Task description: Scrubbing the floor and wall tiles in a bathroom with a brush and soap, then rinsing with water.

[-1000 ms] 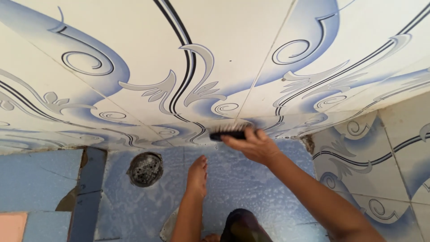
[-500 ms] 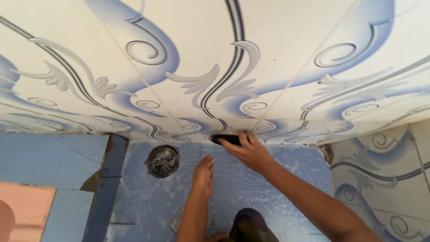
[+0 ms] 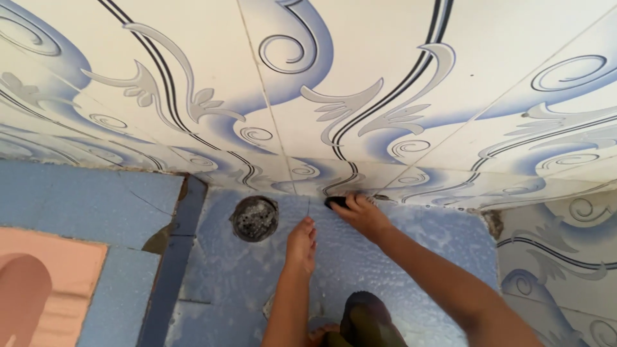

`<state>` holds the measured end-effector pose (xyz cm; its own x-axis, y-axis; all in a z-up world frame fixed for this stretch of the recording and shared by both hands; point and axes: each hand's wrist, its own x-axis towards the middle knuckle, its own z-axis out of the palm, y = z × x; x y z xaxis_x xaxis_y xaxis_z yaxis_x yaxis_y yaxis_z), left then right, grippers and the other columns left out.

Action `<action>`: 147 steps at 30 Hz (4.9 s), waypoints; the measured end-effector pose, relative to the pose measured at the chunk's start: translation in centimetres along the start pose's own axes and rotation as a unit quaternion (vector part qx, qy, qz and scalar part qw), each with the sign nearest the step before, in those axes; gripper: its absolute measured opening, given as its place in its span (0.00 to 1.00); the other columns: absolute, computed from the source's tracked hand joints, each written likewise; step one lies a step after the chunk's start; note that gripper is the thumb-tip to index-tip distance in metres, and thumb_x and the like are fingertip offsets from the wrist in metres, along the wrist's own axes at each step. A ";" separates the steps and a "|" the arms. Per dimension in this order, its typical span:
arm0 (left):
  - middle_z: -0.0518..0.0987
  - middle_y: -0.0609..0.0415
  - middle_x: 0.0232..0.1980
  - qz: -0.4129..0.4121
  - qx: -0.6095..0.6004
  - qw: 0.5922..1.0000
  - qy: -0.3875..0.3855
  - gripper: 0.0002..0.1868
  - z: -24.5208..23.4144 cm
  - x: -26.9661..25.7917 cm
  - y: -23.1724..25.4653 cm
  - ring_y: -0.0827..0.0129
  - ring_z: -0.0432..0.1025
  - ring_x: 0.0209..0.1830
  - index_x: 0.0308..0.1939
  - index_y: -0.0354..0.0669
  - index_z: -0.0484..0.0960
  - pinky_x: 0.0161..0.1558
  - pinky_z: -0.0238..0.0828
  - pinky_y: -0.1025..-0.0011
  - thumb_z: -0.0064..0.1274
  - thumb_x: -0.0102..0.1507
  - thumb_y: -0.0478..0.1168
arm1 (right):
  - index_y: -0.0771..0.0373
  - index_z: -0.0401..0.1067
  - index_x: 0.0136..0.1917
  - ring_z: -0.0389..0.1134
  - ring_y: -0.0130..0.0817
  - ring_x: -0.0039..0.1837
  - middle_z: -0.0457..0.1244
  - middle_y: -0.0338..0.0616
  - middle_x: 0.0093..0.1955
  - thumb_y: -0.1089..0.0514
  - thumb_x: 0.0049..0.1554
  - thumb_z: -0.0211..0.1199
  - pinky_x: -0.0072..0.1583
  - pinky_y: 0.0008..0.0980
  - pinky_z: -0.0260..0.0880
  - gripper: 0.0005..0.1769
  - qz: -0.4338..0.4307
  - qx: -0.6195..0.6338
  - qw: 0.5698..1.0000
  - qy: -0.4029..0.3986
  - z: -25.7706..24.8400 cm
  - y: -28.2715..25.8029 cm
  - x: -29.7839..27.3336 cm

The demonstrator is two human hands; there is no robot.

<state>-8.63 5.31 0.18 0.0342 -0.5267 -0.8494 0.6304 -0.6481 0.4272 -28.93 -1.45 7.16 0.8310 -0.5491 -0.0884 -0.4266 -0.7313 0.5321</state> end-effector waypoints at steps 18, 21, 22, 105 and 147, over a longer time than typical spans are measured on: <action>0.75 0.61 0.69 0.014 0.039 0.999 -0.030 0.29 -0.4 0.5 -0.2 0.68 0.64 0.73 0.71 0.50 0.73 0.70 0.52 0.64 0.52 0.66 0.50 | 0.35 0.61 0.75 0.59 0.51 0.62 0.65 0.52 0.62 0.61 0.56 0.62 0.60 0.52 0.63 0.37 0.213 0.161 0.963 -0.035 3.1 4.3 -13.7; 0.75 0.60 0.70 -0.015 0.017 0.999 -0.046 0.30 0.6 1.8 -2.4 0.67 0.63 0.74 0.72 0.49 0.71 0.69 0.49 0.63 0.52 0.66 0.50 | 0.43 0.60 0.61 0.56 0.56 0.66 0.64 0.39 0.66 0.59 0.45 0.67 0.64 0.55 0.54 0.32 0.457 0.108 0.876 0.106 -0.6 6.3 -16.2; 0.74 0.61 0.71 -0.002 0.062 0.997 -0.043 0.31 2.3 0.5 -2.5 0.68 0.63 0.74 0.72 0.49 0.70 0.70 0.50 0.63 0.51 0.65 0.49 | 0.53 0.56 0.66 0.54 0.58 0.70 0.57 0.54 0.69 0.58 0.44 0.67 0.69 0.53 0.54 0.38 0.549 0.182 0.790 0.206 0.4 5.4 -15.6; 0.76 0.57 0.70 0.117 0.288 0.947 -0.077 0.24 12.3 -10.4 -0.4 0.64 0.64 0.74 0.66 0.51 0.77 0.70 0.53 0.57 0.48 0.66 0.48 | 0.46 0.73 0.54 0.60 0.60 0.68 0.60 0.48 0.61 0.52 0.53 0.67 0.68 0.71 0.55 0.15 0.385 0.157 0.846 0.333 -5.6 7.4 -10.7; 0.77 0.61 0.67 0.131 -0.001 0.984 -0.122 0.27 4.5 -11.3 9.5 0.68 0.69 0.66 0.68 0.48 0.73 0.64 0.58 0.66 0.46 0.66 0.50 | 0.41 0.71 0.65 0.56 0.36 0.78 0.58 0.31 0.73 0.52 0.62 0.58 0.76 0.61 0.48 0.18 0.163 0.012 0.953 0.256 -8.0 8.5 -5.2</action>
<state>-6.47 2.61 15.19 0.0097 -0.7920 -0.6104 0.6268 -0.4708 0.6208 -34.04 -1.55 18.93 0.7149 -0.4845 0.5042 -0.6955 -0.5673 0.4410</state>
